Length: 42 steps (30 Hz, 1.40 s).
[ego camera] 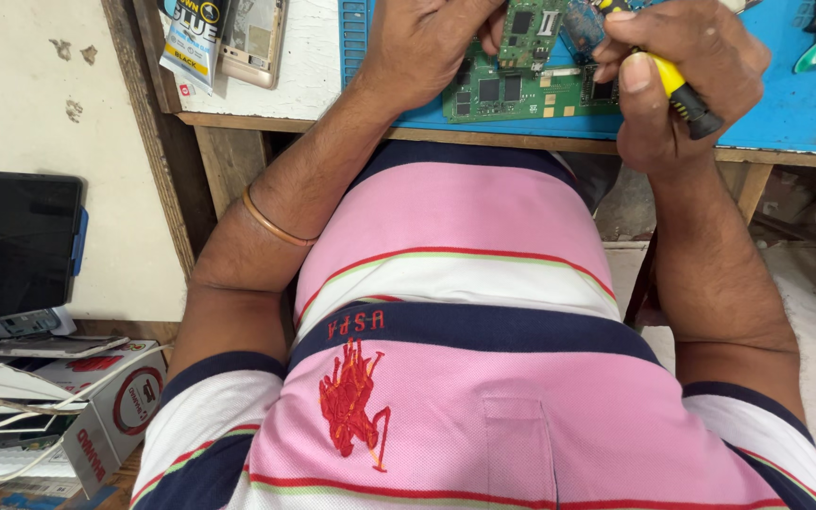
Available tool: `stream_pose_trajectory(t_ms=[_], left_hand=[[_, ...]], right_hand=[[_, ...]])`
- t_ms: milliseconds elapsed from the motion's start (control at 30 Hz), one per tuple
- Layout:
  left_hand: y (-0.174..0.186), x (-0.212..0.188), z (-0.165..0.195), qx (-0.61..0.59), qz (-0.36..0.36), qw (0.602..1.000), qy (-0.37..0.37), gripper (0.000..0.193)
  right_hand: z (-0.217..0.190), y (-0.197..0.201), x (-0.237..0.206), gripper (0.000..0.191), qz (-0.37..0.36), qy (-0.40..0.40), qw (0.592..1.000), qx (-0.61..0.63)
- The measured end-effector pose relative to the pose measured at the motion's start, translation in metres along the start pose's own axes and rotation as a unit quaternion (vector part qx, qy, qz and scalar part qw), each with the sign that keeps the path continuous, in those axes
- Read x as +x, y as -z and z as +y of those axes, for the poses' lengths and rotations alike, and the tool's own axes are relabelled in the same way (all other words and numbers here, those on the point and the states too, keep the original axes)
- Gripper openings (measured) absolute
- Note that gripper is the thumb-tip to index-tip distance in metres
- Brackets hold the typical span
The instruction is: The person works on a green circuit board placed on a blue repair mat, using a yellow-handled screwdriver to unscrew and pry components from the board. They reposition the board, lift and turn it over, and continue working on its underside with the screwdriver and a small tool.
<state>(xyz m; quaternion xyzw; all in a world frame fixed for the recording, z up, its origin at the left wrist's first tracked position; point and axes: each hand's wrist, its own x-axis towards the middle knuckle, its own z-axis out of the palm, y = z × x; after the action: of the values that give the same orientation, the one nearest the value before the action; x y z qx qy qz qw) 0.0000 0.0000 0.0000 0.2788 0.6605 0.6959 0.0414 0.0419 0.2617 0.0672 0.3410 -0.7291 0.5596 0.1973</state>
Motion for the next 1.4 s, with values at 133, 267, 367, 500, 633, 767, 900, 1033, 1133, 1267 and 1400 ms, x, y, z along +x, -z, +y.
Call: stream_pose_trajectory(t_ms=[133, 267, 367, 500, 633, 767, 900, 1033, 1133, 1267, 1400], left_hand=[[0.006, 0.004, -0.001, 0.023, 0.009, 1.0, -0.016, 0.031], [0.006, 0.001, 0.0, 0.036, 0.021, 0.999, -0.018, 0.03], [0.008, 0.004, 0.001, 0.033, 0.024, 0.999, -0.02, 0.03], [0.011, 0.009, 0.006, 0.017, 0.04, 0.999, -0.003, 0.031], [-0.023, -0.033, 0.007, 0.002, 0.048, 0.999, -0.004, 0.03], [-0.022, -0.04, 0.006, -0.023, 0.056, 0.998, 0.022, 0.031], [-0.023, -0.036, 0.007, -0.033, 0.04, 0.999, -0.003, 0.032], [-0.022, -0.033, 0.01, -0.026, 0.048, 0.999, 0.003, 0.032], [-0.022, -0.033, 0.011, -0.031, 0.05, 0.998, 0.003, 0.032], [-0.025, -0.033, 0.012, -0.035, 0.05, 0.998, 0.002, 0.032], [-0.027, -0.034, 0.014, -0.058, 0.046, 0.997, 0.01, 0.03]], right_hand=[[0.02, -0.006, -0.007, 0.029, 0.017, -0.013, 1.0, 0.021], [0.021, 0.001, -0.018, 0.03, 0.025, -0.057, 0.997, 0.048], [0.019, -0.002, -0.017, 0.031, 0.045, -0.073, 0.994, 0.072], [0.0, -0.007, 0.003, 0.035, 0.052, -0.115, 0.983, 0.135], [-0.065, -0.021, -0.024, 0.049, 0.028, -0.087, 0.968, 0.234], [-0.124, -0.018, -0.009, 0.051, -0.126, -0.119, 0.908, 0.381], [-0.133, -0.031, 0.011, 0.052, -0.252, -0.017, 0.848, 0.465], [-0.135, -0.043, 0.018, 0.053, -0.286, 0.032, 0.821, 0.492], [-0.133, -0.047, 0.017, 0.053, -0.295, 0.047, 0.815, 0.496], [-0.131, -0.051, 0.014, 0.054, -0.3, 0.058, 0.813, 0.496], [-0.131, -0.051, 0.011, 0.056, -0.297, 0.067, 0.814, 0.494]])
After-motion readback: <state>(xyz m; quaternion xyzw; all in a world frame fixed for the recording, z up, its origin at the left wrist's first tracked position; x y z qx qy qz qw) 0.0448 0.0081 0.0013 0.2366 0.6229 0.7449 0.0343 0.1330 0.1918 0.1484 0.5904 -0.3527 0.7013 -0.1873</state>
